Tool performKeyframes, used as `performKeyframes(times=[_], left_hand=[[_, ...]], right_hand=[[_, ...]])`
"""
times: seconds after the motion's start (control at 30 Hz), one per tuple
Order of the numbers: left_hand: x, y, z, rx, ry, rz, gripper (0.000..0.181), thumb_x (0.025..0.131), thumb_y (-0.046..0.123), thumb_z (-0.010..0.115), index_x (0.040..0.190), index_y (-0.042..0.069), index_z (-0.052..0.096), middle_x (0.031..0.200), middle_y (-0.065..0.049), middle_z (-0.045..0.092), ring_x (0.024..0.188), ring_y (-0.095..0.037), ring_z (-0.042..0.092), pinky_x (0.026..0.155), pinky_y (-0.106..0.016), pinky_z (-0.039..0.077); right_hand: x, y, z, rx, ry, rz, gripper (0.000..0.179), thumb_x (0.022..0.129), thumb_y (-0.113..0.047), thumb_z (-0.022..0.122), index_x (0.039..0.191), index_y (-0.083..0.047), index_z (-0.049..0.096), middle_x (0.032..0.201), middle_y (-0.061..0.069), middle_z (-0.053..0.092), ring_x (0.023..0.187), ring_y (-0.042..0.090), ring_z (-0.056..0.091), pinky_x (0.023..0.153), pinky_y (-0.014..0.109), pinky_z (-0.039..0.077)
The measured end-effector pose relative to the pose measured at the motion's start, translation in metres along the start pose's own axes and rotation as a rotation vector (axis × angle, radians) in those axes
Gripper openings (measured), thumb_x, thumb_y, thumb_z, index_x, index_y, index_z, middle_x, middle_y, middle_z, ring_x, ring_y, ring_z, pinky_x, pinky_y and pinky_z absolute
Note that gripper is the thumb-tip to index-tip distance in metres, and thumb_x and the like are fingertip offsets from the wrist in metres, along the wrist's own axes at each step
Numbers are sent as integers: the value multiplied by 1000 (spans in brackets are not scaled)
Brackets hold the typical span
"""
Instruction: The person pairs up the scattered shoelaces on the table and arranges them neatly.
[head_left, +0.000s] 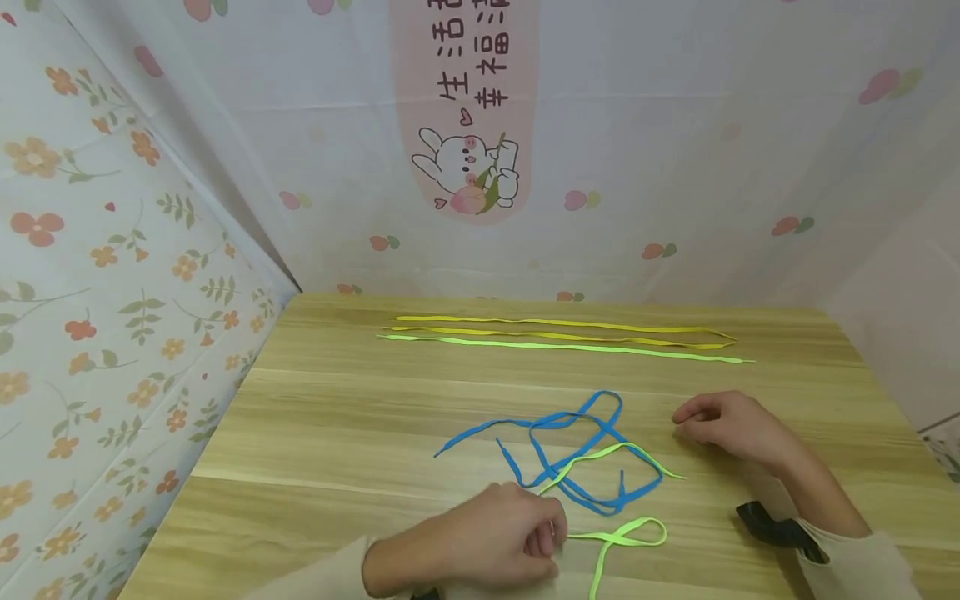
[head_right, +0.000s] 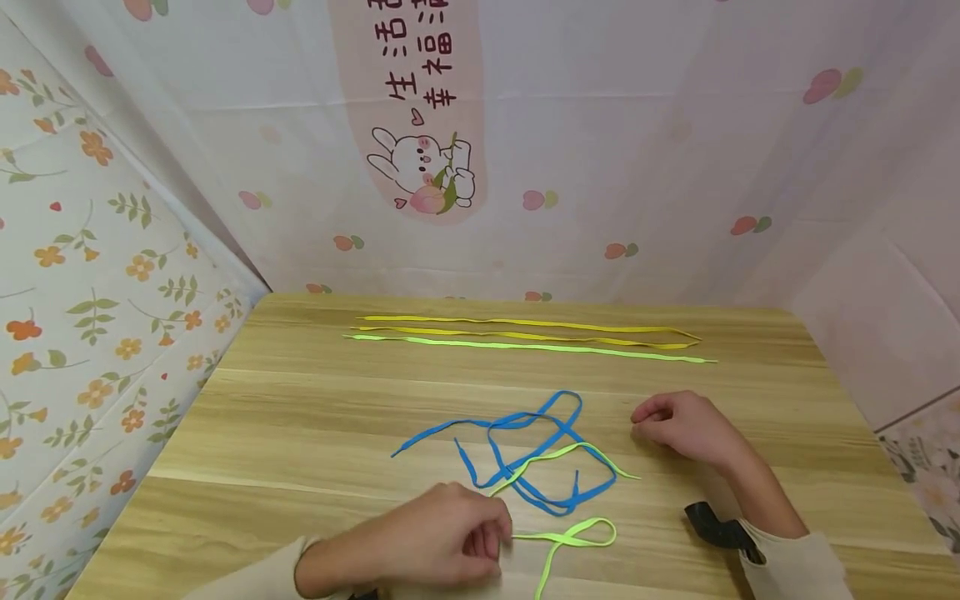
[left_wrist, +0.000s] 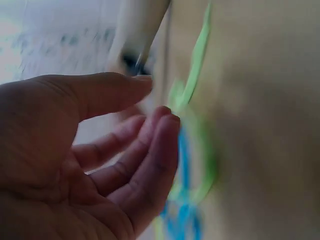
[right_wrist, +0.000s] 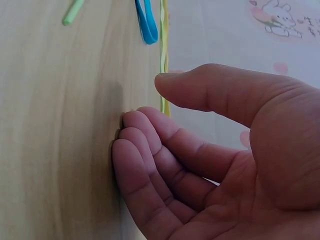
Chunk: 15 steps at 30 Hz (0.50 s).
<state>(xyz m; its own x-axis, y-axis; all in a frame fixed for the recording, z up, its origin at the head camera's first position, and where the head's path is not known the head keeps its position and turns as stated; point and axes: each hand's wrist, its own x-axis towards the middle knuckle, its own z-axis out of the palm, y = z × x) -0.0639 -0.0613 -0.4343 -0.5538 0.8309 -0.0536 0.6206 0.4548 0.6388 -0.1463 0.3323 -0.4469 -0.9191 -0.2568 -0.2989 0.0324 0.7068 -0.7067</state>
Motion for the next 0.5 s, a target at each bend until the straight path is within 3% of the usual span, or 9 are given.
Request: performKeyframes(times=[0.17,0.23,0.37,0.5], left_hand=[[8,8,27,-89,-113,102,31,96,6,85,124,16,75,93,18,70,80,23,52,76,-3,46],[12,9,34,-73,-145,128,32,98,5,83,127,17,76,96,17,69,82,23,49,77,-2,45],[19,9,43,48,-185,180,29,100,10,80,127,23,80,95,19,65,84,21,44,77,0,40],[22,10,46,165,-185,219,23,100,16,79,120,24,84,91,19,61,84,18,41,73,-2,37]], right_hand=[[-1,2,2,1,9,-4,29,103,-19,75,123,3,76,106,5,74,92,17,64,75,30,54],[-2,2,3,3,9,-7,28,102,-18,75,122,3,76,105,5,74,92,16,64,76,29,54],[-5,1,7,11,-3,-26,25,101,-15,75,119,1,77,103,4,73,91,13,63,77,27,53],[-8,0,11,13,-29,-79,19,97,-11,75,114,-2,78,99,2,72,88,9,61,76,26,52]])
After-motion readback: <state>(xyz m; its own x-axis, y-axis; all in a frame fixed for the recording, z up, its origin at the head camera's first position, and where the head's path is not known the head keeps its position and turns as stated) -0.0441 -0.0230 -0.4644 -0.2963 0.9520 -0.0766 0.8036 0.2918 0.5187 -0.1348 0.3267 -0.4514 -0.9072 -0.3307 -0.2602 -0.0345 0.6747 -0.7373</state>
